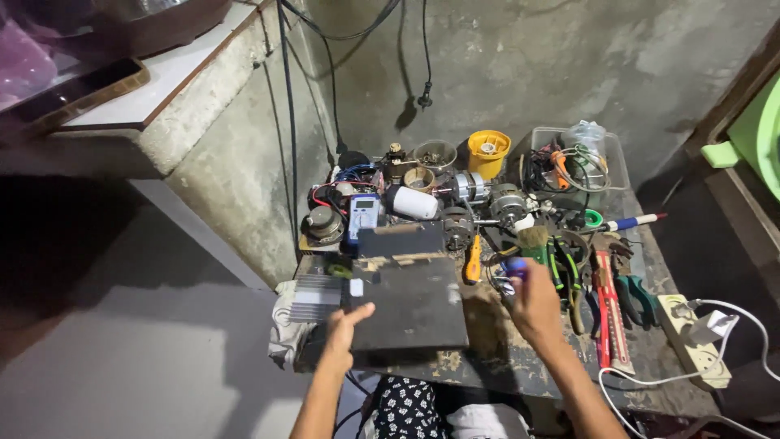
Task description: Assembling an electronic device by fitting a circuit board into a box and securing it with screws.
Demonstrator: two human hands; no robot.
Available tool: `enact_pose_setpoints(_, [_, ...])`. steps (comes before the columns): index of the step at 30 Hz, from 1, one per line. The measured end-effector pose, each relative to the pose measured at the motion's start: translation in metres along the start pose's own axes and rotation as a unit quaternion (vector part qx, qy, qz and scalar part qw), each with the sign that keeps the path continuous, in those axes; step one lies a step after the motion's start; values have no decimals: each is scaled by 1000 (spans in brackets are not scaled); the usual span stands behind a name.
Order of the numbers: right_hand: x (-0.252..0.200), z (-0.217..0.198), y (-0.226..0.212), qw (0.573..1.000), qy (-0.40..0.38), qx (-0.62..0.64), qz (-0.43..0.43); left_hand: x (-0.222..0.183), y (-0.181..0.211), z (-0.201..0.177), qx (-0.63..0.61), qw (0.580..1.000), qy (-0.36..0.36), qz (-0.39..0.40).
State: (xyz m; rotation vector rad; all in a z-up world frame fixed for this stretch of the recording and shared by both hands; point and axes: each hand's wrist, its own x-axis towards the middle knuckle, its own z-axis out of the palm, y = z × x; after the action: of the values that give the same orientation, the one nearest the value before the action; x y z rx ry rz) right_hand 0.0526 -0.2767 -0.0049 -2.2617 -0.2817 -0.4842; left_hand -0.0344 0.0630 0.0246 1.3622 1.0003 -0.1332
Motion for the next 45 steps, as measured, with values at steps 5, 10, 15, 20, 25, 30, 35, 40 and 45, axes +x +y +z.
enact_pose_setpoints(5, [-38, 4, 27, 999, 36, 16, 36, -6, -37, 39, 47, 996, -72, -12])
enact_pose_setpoints(10, [-74, 11, 16, 989, -32, -75, 124, 28, -72, 79, 23, 996, -77, 49])
enact_pose_setpoints(15, [-91, 34, 21, 965, -85, -171, 180, 29, -69, 93, -28, 993, -106, 54])
enact_pose_setpoints(20, [-91, 35, 18, 963, -84, -200, 159, 23, -56, 82, 65, 987, -142, 48])
enact_pose_setpoints(25, [-86, 29, 10, 954, -109, -211, 183, 64, -68, 67, 148, 975, -154, 52])
enact_pose_setpoints(30, [-85, 24, -4, 950, -120, -217, 189, 148, -88, 44, 194, 938, 128, 259])
enact_pose_setpoints(35, [-87, 26, -5, 947, -127, -224, 192, 187, -89, 44, 330, 854, 154, 371])
enact_pose_setpoints(40, [-86, 22, -13, 939, -151, -227, 211, 165, -62, 49, 475, 794, 133, 356])
enact_pose_setpoints(45, [-88, 21, -12, 946, -142, -212, 199, 157, -48, 51, 582, 726, 113, 349])
